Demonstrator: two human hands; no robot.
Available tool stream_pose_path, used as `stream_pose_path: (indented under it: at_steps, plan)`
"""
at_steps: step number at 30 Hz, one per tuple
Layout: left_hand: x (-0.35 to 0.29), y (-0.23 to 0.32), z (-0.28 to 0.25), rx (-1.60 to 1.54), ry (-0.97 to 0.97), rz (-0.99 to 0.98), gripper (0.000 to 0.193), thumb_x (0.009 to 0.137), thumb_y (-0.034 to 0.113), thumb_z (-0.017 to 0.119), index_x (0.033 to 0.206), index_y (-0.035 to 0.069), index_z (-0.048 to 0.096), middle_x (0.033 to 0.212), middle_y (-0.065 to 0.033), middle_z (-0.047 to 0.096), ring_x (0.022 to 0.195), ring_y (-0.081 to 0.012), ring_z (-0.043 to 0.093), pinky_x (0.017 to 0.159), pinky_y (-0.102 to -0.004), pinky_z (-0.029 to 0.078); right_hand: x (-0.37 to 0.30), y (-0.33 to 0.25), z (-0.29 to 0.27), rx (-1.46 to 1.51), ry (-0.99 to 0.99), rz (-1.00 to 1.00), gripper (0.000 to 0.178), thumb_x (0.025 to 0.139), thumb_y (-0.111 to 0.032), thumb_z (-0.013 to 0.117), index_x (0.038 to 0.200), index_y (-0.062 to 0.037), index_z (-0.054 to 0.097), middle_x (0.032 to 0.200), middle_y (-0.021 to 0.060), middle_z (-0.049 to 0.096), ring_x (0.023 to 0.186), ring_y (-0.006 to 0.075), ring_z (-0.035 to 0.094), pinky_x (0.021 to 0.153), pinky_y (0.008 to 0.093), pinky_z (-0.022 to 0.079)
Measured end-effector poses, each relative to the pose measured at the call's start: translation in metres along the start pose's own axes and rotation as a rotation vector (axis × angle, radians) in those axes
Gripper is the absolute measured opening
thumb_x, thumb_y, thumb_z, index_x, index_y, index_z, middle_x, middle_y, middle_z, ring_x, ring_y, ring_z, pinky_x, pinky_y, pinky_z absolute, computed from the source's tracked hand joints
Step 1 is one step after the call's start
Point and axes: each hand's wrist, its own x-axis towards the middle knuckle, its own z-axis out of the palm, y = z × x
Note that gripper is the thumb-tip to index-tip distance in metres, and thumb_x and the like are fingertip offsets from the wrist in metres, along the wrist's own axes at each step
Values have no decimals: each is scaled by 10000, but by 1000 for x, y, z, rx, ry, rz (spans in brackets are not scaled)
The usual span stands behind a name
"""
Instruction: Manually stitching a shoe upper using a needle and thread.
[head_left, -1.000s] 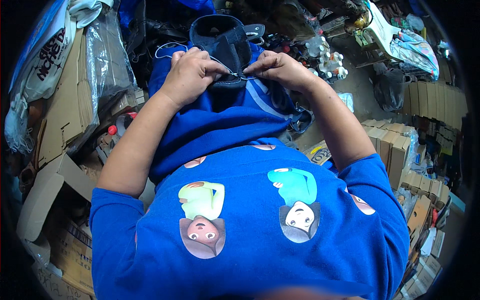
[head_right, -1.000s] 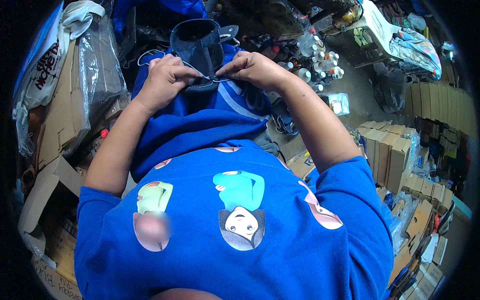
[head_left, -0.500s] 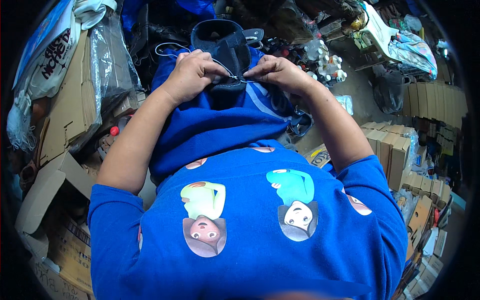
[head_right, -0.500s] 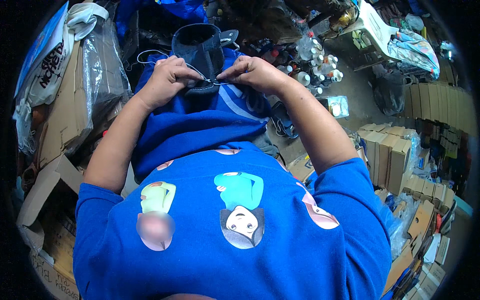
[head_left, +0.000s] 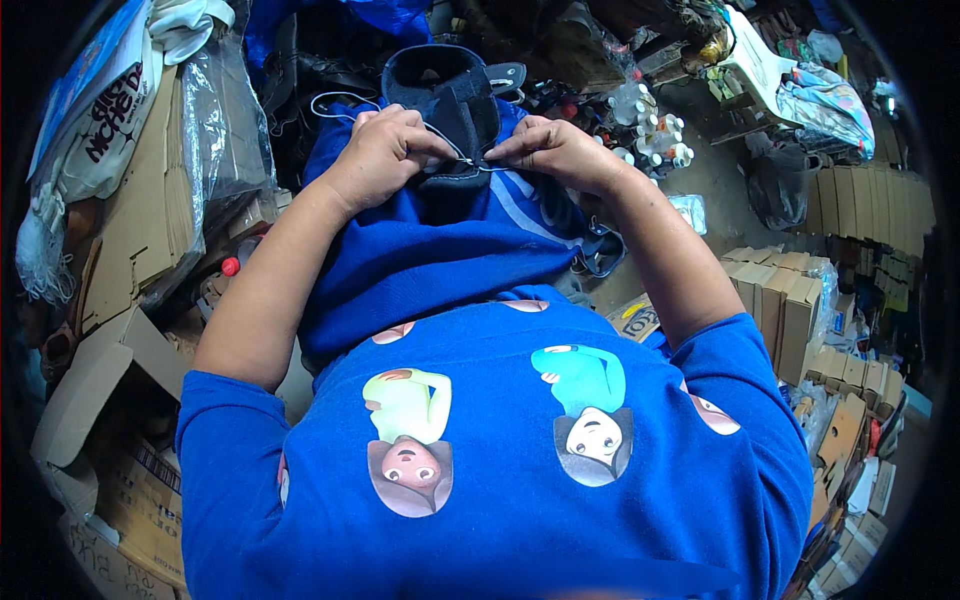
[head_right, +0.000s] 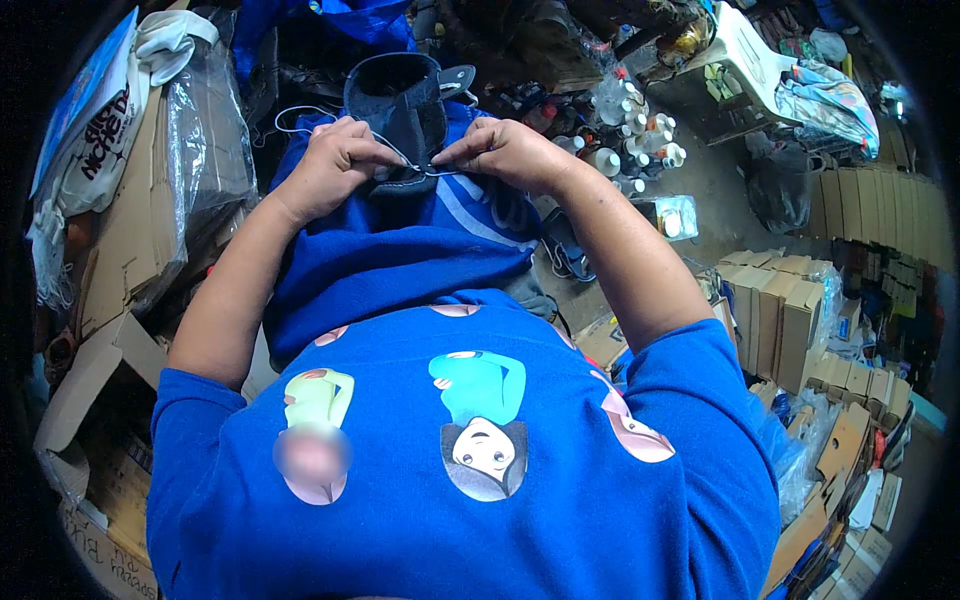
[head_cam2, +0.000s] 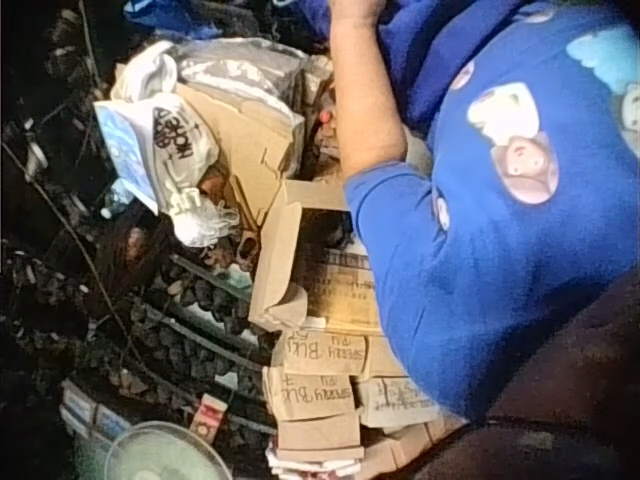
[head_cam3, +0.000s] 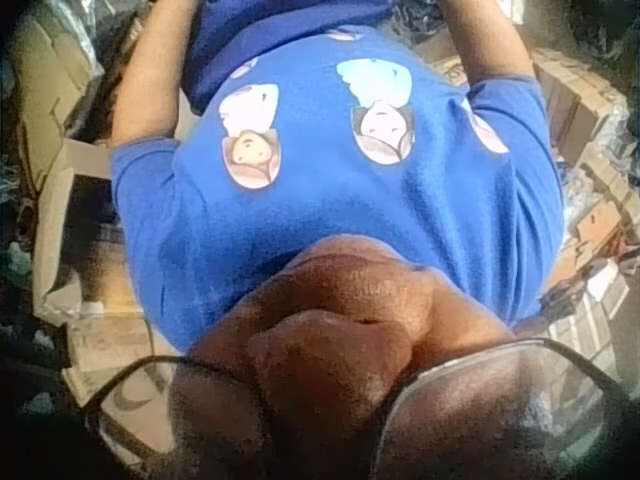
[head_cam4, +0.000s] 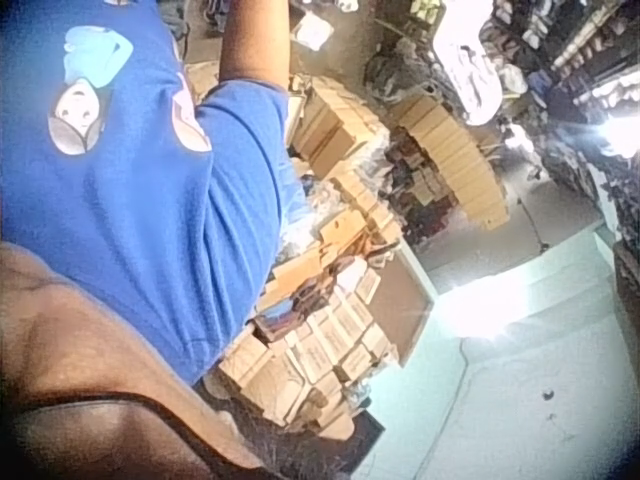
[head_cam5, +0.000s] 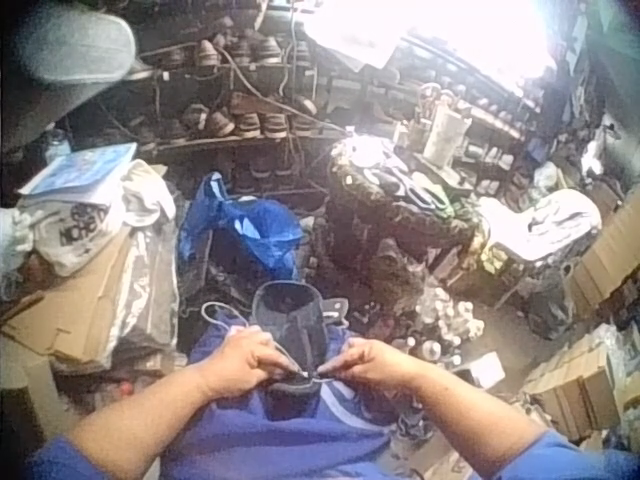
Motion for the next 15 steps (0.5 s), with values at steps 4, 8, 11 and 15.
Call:
stream_pose_path:
  at_steps: [4, 8, 11, 15]
  plan:
    - [3, 3, 2, 25, 9, 1, 190, 775, 113, 687, 894, 249, 746, 803, 26, 597, 896, -189, 543, 879, -369, 332, 1, 4, 1, -6, -1, -59, 271, 823, -80, 662, 1062, -189, 729, 875, 31, 573, 869, 154, 530, 824, 269, 445]
    - [5, 5, 1, 64, 33, 63, 233, 744, 54, 689, 908, 210, 741, 784, 20, 588, 853, -187, 539, 843, -350, 345, -1, 0, 2, -57, 11, -50, 277, 815, -79, 670, 1063, -189, 728, 850, 30, 573, 852, 150, 534, 803, 273, 450]
    - [-5, 11, 0, 95, 82, 82, 239, 741, 60, 691, 917, 214, 742, 789, 16, 590, 857, -190, 540, 845, -351, 347, -8, -6, 8, -90, 57, -40, 291, 804, -76, 680, 1070, -185, 725, 825, 26, 573, 807, 144, 540, 767, 271, 455]
    - [-17, 12, 0, 130, 113, 15, 234, 742, 78, 698, 926, 215, 746, 783, 18, 599, 857, -188, 542, 851, -343, 346, -14, -6, 15, -100, 139, -63, 304, 802, -80, 691, 1087, -183, 715, 813, 24, 580, 773, 131, 553, 746, 255, 457]
